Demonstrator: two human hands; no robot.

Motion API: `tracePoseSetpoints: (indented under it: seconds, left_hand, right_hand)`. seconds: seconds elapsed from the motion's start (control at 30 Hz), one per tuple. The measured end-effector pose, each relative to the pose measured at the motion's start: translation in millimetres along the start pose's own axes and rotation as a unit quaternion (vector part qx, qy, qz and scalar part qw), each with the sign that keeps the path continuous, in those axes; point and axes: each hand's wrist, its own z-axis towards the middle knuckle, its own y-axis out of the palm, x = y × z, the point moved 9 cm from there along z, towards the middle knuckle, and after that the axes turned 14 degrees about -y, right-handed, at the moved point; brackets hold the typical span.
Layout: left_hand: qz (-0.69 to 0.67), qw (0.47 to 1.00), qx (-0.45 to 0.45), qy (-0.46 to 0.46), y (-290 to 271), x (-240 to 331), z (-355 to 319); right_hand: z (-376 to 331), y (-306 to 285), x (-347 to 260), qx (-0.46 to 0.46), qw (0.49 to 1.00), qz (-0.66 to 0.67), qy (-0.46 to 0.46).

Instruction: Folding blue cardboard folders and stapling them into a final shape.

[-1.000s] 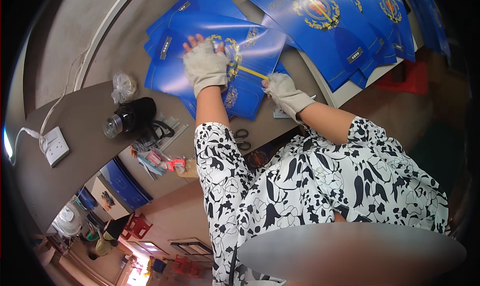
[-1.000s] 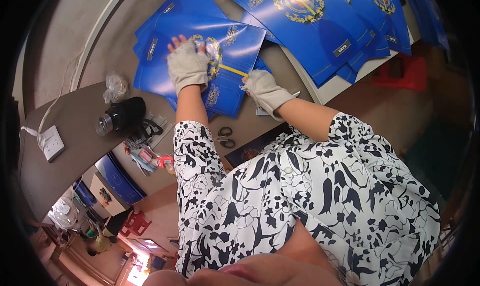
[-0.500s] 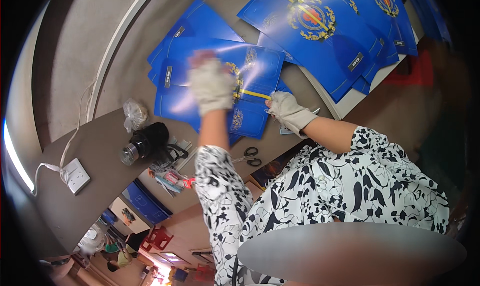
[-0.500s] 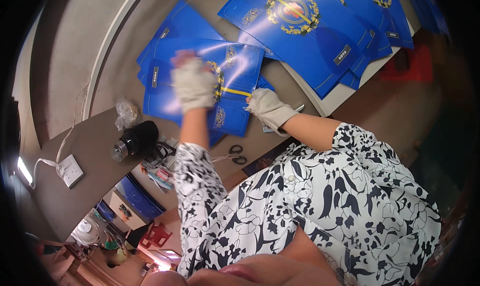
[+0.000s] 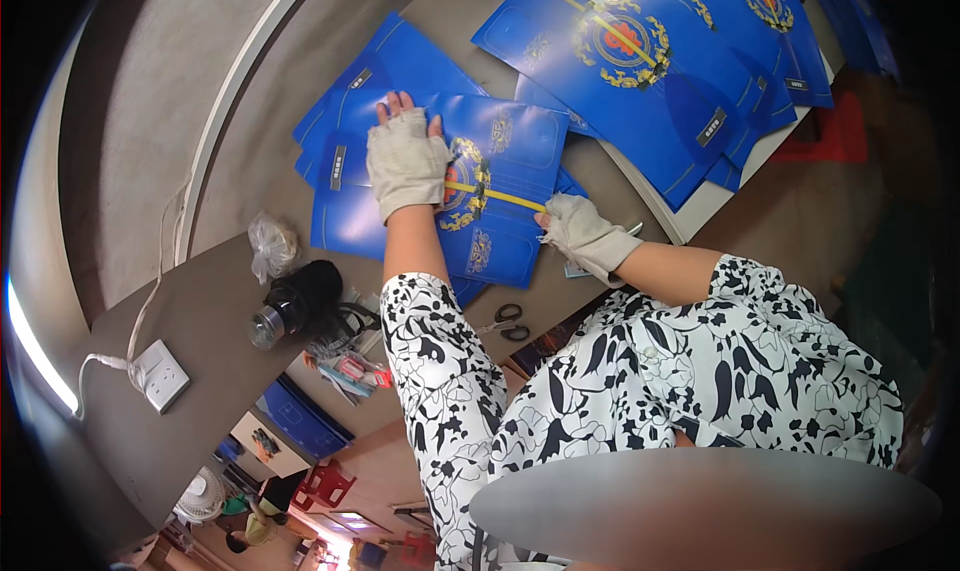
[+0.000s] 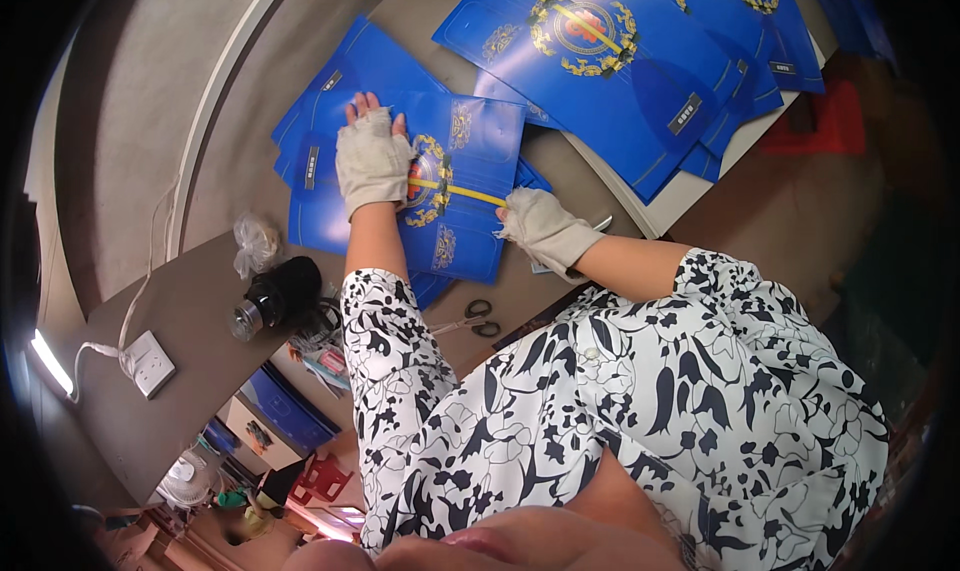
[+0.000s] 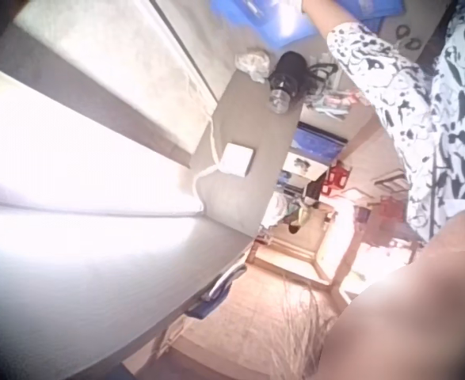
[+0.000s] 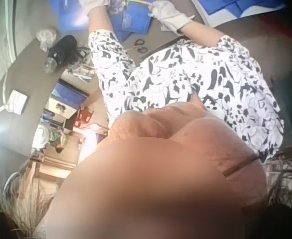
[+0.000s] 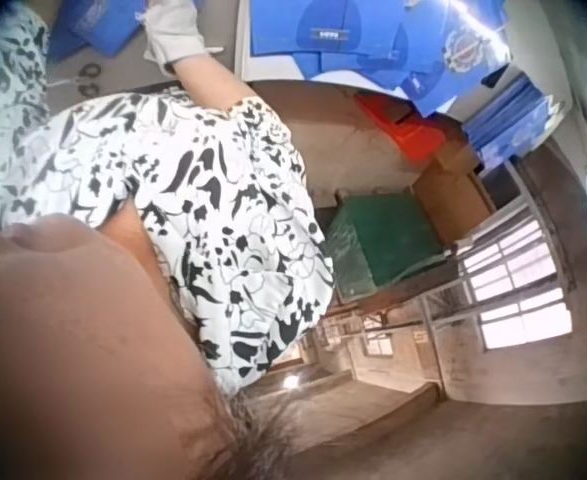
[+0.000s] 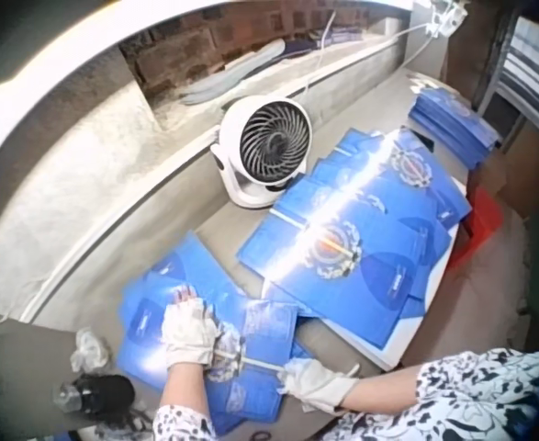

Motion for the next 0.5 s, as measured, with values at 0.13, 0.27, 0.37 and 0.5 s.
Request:
tracePoseSetpoints:
  seconds: [0.13, 0.27, 0.37, 0.5]
  left_hand:
    - [0.005, 1.000, 0.004, -0.011, 13, -4, 25]
    - [0.012, 1.000, 0.019, -0.016, 14, -19, 41]
    - [0.014, 0.999, -0.021, -0.043, 12, -22, 49]
    - [-0.019, 0.999, 0.034, -0.014, 12, -29, 56]
  right_hand:
    - [-9, -14, 1, 0.018, 1.000, -0.019, 0.007]
    - [-11, -11, 5, 0.023, 1.000, 0.001, 0.008]
    - [-14, -15, 4, 0.018, 0.999, 0.004, 0.039]
    - [-16, -13, 10, 0.049, 0.998, 0.038, 0.019]
